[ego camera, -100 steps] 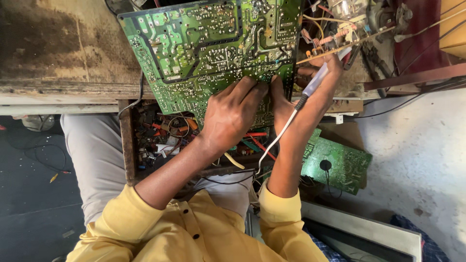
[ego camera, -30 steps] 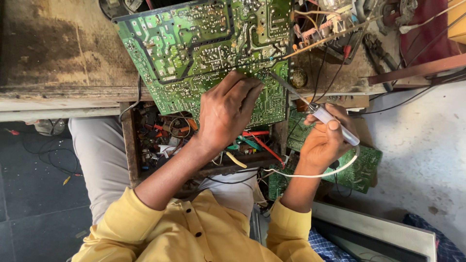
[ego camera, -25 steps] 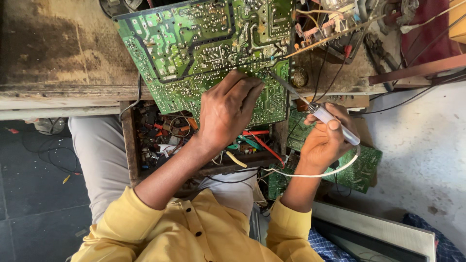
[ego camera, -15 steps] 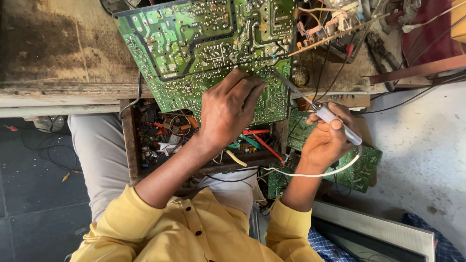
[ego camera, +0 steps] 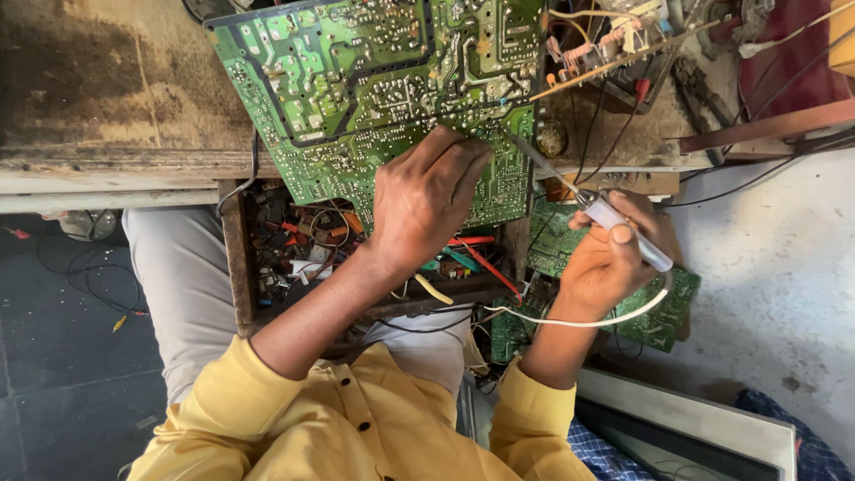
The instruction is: The person sits at a cluttered repair bench working on a large circuit board. They pour liquid from a plastic bottle onto the board and scrub it with a toothbrush, then probe the board's components with multimeter test leads, and finally solder points on the board with a soldering iron.
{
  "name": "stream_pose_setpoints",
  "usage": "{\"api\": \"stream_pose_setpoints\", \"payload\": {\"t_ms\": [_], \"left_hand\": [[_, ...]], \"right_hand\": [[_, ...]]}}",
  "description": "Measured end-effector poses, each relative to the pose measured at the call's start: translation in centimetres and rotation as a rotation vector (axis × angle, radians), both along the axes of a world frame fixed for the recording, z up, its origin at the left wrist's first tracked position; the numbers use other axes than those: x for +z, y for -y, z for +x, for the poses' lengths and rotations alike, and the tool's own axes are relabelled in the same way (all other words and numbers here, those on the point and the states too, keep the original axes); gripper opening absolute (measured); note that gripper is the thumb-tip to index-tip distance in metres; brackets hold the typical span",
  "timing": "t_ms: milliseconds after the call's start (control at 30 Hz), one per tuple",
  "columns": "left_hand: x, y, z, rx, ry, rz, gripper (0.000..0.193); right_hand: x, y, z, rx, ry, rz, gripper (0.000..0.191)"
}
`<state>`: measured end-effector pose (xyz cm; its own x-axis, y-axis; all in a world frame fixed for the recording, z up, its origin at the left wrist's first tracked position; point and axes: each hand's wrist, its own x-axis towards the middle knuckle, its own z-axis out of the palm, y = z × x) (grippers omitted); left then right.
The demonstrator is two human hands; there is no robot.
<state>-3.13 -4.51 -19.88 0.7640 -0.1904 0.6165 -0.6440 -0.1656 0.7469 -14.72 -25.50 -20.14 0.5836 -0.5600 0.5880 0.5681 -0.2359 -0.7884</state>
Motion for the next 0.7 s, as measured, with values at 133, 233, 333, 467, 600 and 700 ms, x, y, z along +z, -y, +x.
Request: {"api": "stream_pose_setpoints", "payload": {"t_ms": [133, 233, 333, 467, 600, 700], "left_hand": [[-0.2, 0.0, 0.1, 0.01, 0.002, 0.006, 0.008], [-0.3, 0.0, 0.1, 0.013, 0.006, 0.008, 0.008], [-0.4, 0.0, 0.1, 0.014, 0.005, 0.008, 0.008], [-0.5, 0.1, 0.2, 0.021, 0.004, 0.009, 0.009], [-0.4, 0.2, 0.2, 0.021, 0.015, -0.004, 0.009], [-0.2, 0.2, 0.3, 0.018, 0.021, -0.006, 0.009]], "right_hand": [[1.0, -0.3, 0.3, 0.016, 0.027, -0.158, 0.033], [1.6, -0.3, 0.3, 0.049, -0.007, -0.21, 0.034], [1.8, -0.3, 0.4, 0.056, -0.012, -0.225, 0.036], [2.0, -0.4, 0.5, 0.057, -0.027, -0.231, 0.038], [2.6, -1.1, 0.9, 0.048, -0.038, -0.211, 0.038], [2.0, -2.1, 4.1, 0.05, -0.038, -0.215, 0.037]]}}
